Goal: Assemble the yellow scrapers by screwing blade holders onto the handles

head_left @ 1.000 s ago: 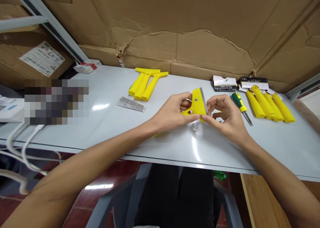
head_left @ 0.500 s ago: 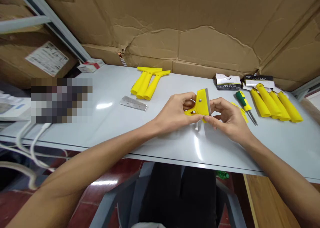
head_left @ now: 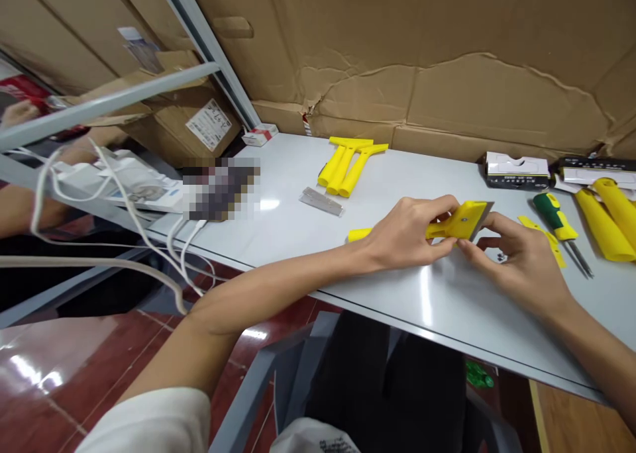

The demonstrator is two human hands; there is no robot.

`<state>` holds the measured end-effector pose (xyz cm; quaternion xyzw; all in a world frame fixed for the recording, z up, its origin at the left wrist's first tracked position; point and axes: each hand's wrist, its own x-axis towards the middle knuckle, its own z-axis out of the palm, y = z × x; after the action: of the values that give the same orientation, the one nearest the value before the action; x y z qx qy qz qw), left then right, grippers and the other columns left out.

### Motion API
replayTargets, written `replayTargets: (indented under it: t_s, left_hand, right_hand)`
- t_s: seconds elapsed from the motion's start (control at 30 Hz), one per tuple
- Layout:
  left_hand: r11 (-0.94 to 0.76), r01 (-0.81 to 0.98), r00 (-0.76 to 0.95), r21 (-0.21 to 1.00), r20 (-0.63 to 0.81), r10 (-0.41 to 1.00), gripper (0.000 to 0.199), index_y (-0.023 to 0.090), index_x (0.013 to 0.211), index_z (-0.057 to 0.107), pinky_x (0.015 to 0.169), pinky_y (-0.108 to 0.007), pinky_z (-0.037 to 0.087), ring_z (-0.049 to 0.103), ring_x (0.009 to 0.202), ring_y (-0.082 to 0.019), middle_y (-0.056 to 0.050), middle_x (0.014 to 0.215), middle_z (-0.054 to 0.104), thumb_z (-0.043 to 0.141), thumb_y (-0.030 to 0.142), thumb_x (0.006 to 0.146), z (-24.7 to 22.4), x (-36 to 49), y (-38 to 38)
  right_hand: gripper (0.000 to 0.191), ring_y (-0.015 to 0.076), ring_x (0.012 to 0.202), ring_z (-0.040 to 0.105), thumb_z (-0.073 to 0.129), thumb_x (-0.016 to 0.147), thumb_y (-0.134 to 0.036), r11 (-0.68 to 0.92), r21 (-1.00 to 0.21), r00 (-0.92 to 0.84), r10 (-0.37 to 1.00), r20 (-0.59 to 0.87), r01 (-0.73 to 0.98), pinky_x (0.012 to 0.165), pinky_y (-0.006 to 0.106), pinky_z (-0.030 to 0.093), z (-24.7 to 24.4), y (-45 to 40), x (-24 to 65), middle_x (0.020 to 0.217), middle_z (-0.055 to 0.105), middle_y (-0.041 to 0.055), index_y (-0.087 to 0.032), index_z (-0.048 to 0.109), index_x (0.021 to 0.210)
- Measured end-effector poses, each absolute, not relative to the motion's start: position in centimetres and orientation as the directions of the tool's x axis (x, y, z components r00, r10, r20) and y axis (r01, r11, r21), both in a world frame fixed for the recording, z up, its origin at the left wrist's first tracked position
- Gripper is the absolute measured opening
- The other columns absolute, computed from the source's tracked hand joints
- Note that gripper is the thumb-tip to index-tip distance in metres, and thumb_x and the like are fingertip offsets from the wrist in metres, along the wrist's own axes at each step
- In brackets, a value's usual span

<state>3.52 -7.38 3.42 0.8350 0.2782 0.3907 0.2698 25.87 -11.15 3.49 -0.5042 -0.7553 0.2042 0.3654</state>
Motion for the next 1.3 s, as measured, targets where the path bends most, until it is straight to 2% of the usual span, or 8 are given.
replayTargets:
  t_s: [0.27,0.4,0.47,0.53,0.6,0.67,1.07,1.3]
  left_hand:
    - [-0.841,0.257,0.611,0.477,0.594,0.524,0.021,0.018,0.118,0.062,0.086,-0.035,0.056,0.067,0.096,-0.020,-0.012,0.117,0.069,0.062,0.031,0.101,3.8,3.4,-6.6]
    - [-0.771,0.524,0.433,0.362,0.666,0.607,0.027,0.022,0.124,0.066,0.102,-0.039,0.056,0.066,0.119,-0.024,-0.012,0.126,0.073,0.062,0.041,0.105,4.6,-2.5,-7.9]
    - [-0.551,0.771,0.170,0.319,0.731,0.661,0.027,0.021,0.121,0.068,0.101,-0.039,0.055,0.066,0.117,-0.025,-0.010,0.121,0.074,0.062,0.040,0.104,3.4,-8.4,-9.2]
    - [-0.151,0.941,-0.120,0.303,0.714,0.689,0.033,0.016,0.119,0.070,0.102,-0.043,0.055,0.066,0.116,-0.027,-0.011,0.120,0.073,0.060,0.042,0.101,1.1,-15.3,-11.1]
    - [0.228,0.940,-0.339,0.252,0.657,0.673,0.047,0.011,0.122,0.073,0.111,-0.049,0.052,0.065,0.117,-0.031,-0.013,0.118,0.072,0.061,0.050,0.097,-1.3,-21.7,-13.1]
    - [0.427,0.873,-0.472,0.236,0.626,0.621,0.061,0.011,0.125,0.075,0.112,-0.050,0.051,0.063,0.122,-0.034,-0.015,0.121,0.070,0.062,0.061,0.093,-3.2,-26.1,-14.9]
    - [0.287,0.949,-0.303,0.127,0.615,0.728,0.055,0.015,0.128,0.082,0.123,-0.056,0.040,0.051,0.138,-0.037,-0.019,0.142,0.061,0.051,0.050,0.098,-3.7,-28.4,-14.9]
    - [0.173,0.979,-0.199,0.103,0.626,0.754,0.054,0.014,0.127,0.083,0.123,-0.064,0.039,0.052,0.140,-0.040,-0.021,0.140,0.062,0.051,0.048,0.099,-3.7,-29.3,-14.6]
  right_hand:
    - [0.017,0.0201,0.064,0.062,0.069,0.096,-0.025,0.583,-0.431,-0.370,0.794,0.482,0.689,0.063,0.037,0.049,3.2,-10.2,26.4,0.076,0.068,0.0029,-0.024,0.060,0.081]
    - [0.011,0.0215,0.072,0.069,0.069,0.096,-0.022,0.604,-0.382,-0.385,0.769,0.510,0.700,0.067,0.036,0.052,2.4,-9.6,27.0,0.085,0.072,0.0043,-0.023,0.064,0.086]
    - [0.003,0.0203,0.072,0.069,0.069,0.096,-0.019,0.630,-0.353,-0.403,0.742,0.536,0.691,0.068,0.036,0.054,2.2,-9.4,27.2,0.090,0.074,0.0043,-0.022,0.070,0.096]
    - [0.010,0.0195,0.072,0.069,0.068,0.097,-0.016,0.666,-0.336,-0.429,0.711,0.557,0.666,0.069,0.036,0.056,2.1,-9.4,27.2,0.094,0.076,0.0045,-0.022,0.071,0.104]
    - [0.012,0.0202,0.075,0.070,0.069,0.098,-0.016,0.701,-0.330,-0.454,0.680,0.576,0.632,0.071,0.037,0.058,2.2,-9.5,27.2,0.097,0.078,0.0046,-0.023,0.071,0.107]
    - [0.016,0.0229,0.081,0.072,0.069,0.098,-0.014,0.715,-0.325,-0.472,0.669,0.574,0.619,0.072,0.039,0.059,2.2,-9.6,27.2,0.099,0.079,0.0044,-0.025,0.071,0.108]
    - [0.033,0.0274,0.090,0.071,0.066,0.091,-0.001,0.770,-0.128,-0.552,0.552,0.625,0.625,0.075,0.043,0.062,1.2,-9.0,26.9,0.107,0.079,0.0089,-0.022,0.070,0.115]
    - [0.037,0.0267,0.093,0.072,0.066,0.088,0.002,0.760,-0.119,-0.555,0.563,0.613,0.640,0.077,0.043,0.062,1.4,-8.9,27.3,0.109,0.080,0.0093,-0.021,0.072,0.116]
